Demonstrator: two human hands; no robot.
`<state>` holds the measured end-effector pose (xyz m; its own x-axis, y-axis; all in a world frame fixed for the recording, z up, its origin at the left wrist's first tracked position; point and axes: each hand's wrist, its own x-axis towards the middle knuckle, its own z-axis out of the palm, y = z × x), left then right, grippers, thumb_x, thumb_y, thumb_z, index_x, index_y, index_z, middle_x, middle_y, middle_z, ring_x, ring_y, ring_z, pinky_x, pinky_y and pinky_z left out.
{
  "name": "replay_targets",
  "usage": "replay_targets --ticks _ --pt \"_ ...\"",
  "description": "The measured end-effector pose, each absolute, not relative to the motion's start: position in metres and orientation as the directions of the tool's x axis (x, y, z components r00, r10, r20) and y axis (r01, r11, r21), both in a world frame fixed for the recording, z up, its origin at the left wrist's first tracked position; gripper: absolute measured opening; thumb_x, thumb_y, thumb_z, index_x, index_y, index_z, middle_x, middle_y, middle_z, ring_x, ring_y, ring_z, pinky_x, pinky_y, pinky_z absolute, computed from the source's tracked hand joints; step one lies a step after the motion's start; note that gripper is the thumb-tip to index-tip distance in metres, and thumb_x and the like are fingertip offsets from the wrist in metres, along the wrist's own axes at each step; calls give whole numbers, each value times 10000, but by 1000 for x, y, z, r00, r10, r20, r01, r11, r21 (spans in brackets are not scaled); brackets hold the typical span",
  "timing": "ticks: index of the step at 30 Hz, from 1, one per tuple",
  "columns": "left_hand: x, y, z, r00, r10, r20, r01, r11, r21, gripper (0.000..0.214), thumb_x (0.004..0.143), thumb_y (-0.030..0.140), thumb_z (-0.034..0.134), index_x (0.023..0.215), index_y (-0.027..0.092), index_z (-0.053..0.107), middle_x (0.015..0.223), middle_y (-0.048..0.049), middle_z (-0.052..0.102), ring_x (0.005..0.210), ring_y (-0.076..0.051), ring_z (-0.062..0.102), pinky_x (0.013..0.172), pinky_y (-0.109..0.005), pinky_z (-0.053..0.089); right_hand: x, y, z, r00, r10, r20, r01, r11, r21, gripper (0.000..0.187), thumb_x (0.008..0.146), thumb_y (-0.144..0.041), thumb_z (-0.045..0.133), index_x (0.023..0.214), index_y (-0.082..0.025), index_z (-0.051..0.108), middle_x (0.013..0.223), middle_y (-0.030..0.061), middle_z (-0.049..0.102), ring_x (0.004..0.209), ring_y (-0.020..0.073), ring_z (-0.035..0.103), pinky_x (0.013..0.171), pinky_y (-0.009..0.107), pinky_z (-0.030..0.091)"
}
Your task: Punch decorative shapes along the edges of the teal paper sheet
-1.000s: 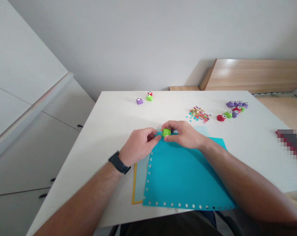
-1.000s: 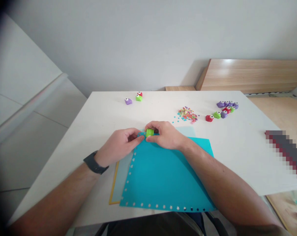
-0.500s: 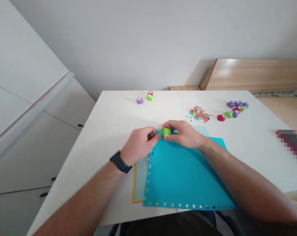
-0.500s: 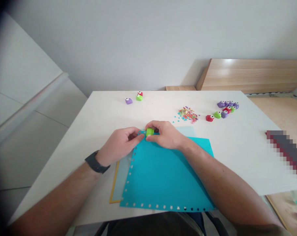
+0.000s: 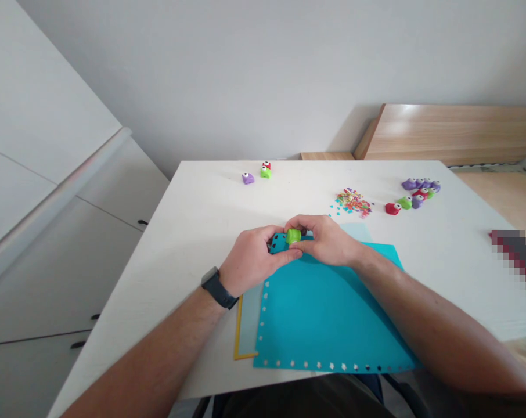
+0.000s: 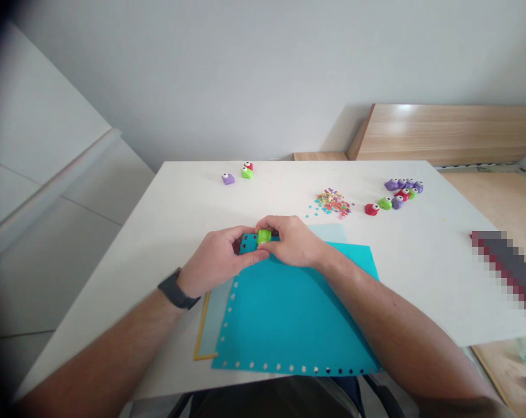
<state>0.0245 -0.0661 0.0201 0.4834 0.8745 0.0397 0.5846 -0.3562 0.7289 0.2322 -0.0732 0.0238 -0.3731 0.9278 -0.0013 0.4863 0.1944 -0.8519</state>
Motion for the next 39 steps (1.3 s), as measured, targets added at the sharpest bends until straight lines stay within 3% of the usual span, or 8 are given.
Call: replay_targets --ticks 20,26,32,39 --pt "25 -66 20 521 848 96 576 -432 694 426 847 540 696 1127 224 752 999 -46 769 786 -196 655 665 -283 429 229 -75 22 -352 936 -2 530 197 -825 238 766 -157 670 1002 -176 701 859 -3 693 810 140 593 755 259 441" --pt "25 -65 19 475 879 46 588 -356 726 500 794 599 723 1119 220 747 868 -22 746 715 -175 631 621 -267 431 231 -75 22 -372 928 6 504 208 -838 252 773 -163 664 1024 -179 687 888 2 694 832 146 596 774 264 447" --pt "22 -64 17 491 871 10 538 -311 783 527 788 622 717 1165 254 731 888 -5 742 720 -171 620 628 -260 451 235 -74 19 -394 919 24 454 218 -864 295 789 -187 666 1083 -172 667 950 15 694 881 151 602 830 276 464" --pt "19 -61 18 534 845 -35 468 -261 845 427 928 538 576 1161 218 734 919 -29 763 742 -179 659 635 -264 475 240 -72 21 -402 915 37 469 241 -850 315 831 -266 668 1128 -163 658 994 34 693 907 161 597 860 296 465"
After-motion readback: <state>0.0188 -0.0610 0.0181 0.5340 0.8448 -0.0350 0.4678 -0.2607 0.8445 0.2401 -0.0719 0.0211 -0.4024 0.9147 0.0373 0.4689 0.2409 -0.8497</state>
